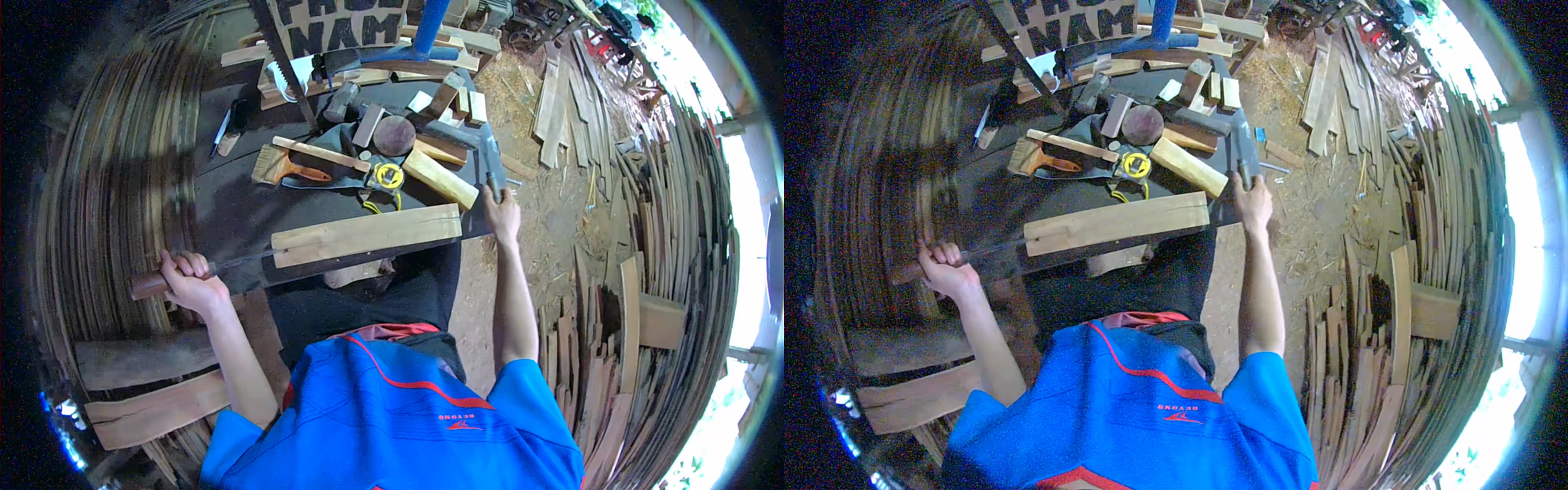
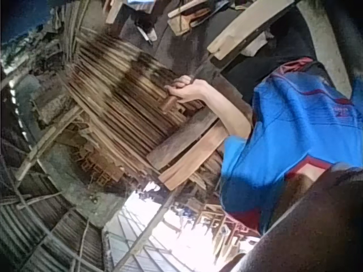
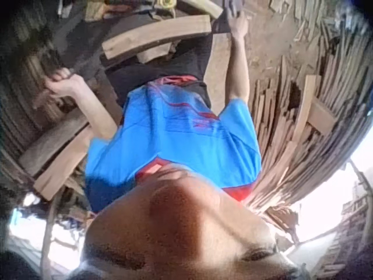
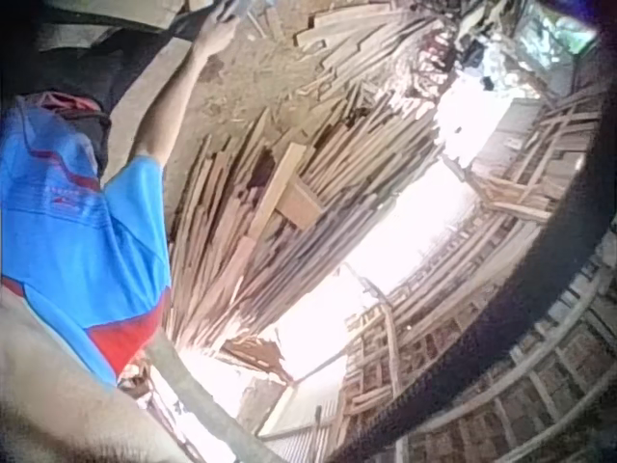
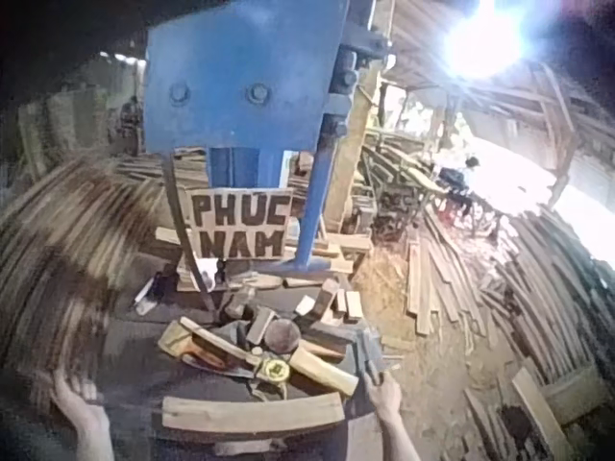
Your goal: The recorder uses a chisel and a mallet to carve and shape a piece of wood at a workbench.
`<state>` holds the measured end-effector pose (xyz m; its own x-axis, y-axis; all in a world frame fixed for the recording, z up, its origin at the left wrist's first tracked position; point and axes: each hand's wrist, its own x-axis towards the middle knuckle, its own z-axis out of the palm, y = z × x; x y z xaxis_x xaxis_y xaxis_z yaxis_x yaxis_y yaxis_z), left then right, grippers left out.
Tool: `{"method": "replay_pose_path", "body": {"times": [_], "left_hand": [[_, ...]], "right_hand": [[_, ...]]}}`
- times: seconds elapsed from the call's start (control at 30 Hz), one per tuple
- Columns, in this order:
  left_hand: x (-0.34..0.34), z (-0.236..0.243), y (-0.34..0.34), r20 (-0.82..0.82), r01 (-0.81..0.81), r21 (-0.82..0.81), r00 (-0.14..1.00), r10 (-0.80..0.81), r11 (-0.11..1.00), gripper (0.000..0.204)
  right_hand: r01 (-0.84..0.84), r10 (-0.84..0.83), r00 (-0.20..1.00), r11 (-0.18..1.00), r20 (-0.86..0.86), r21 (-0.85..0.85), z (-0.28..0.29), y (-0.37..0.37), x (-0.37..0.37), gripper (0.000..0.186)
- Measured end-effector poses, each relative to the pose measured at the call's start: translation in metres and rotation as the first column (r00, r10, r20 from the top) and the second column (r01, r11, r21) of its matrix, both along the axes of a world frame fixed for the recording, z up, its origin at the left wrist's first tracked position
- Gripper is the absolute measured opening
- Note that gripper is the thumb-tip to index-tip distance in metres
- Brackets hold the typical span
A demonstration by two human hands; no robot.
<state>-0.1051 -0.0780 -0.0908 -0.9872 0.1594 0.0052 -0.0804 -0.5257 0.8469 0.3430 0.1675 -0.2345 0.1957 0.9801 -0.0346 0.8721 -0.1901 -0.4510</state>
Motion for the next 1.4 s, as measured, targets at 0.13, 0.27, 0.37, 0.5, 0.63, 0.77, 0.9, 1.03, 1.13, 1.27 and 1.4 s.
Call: {"method": "replay_pose_path", "body": {"times": [0.13, 0.27, 0.37, 0.5, 0.63, 0.77, 0.9, 1.03, 1.13, 1.27, 1.4], "left_hand": [[-0.007, -0.001, -0.007, 0.08, -0.069, 0.001, 0.994, 0.069, 0.998, 0.039], [0.0, -0.004, -0.003, 0.105, -0.13, -0.084, 0.985, 0.138, 0.988, 0.034], [0.002, -0.002, 0.0, 0.097, -0.132, -0.059, 0.986, 0.137, 0.99, 0.029], [-0.003, -0.002, -0.001, 0.069, -0.091, -0.029, 0.993, 0.092, 0.995, 0.025], [0.005, -0.002, 0.011, 0.079, -0.082, 0.011, 0.994, 0.081, 0.997, 0.025], [0.012, 0.002, 0.014, 0.088, -0.092, -0.007, 0.992, 0.092, 0.996, 0.025], [-0.003, -0.023, -0.002, 0.078, -0.066, -0.011, 0.995, 0.067, 0.998, 0.022], [-0.019, -0.028, -0.011, 0.096, -0.157, -0.049, 0.982, 0.161, 0.986, 0.015], [-0.023, -0.01, -0.016, 0.074, -0.223, -0.05, 0.971, 0.226, 0.973, 0.014], [-0.037, -0.012, -0.02, 0.061, -0.274, -0.072, 0.958, 0.279, 0.959, 0.019], [-0.047, -0.019, -0.017, 0.072, -0.283, -0.111, 0.954, 0.292, 0.953, 0.022]], "right_hand": [[-0.105, 0.094, 0.991, 0.988, 0.098, 0.116, -0.016, -0.007, -0.007, 0.047], [-0.149, 0.141, 0.988, 0.978, 0.065, 0.145, -0.016, -0.007, -0.005, 0.044], [-0.242, 0.238, 0.97, 0.966, 0.048, 0.09, -0.004, -0.004, 0.004, 0.044], [-0.268, 0.261, 0.956, 0.962, -0.135, -0.042, 0.015, 0.013, 0.003, 0.046], [-0.308, 0.342, 0.937, 0.908, -0.076, 0.286, 0.025, 0.034, -0.018, 0.031], [-0.459, 0.511, 0.853, 0.83, -0.105, 0.317, 0.041, 0.045, -0.074, 0.023], [-0.685, 0.716, 0.681, 0.697, -0.151, 0.212, 0.032, 0.037, -0.151, 0.029], [-0.762, 0.807, 0.586, 0.581, -0.078, 0.286, 0.037, 0.021, -0.193, 0.026], [-0.712, 0.798, 0.599, 0.569, -0.068, 0.41, 0.044, 0.021, -0.188, 0.026], [-0.183, 0.386, 0.868, 0.833, -0.312, 0.523, 0.054, 0.029, -0.099, 0.027], [-0.119, 0.159, 0.982, 0.94, -0.101, 0.321, 0.033, 0.008, 0.002, 0.029]]}}
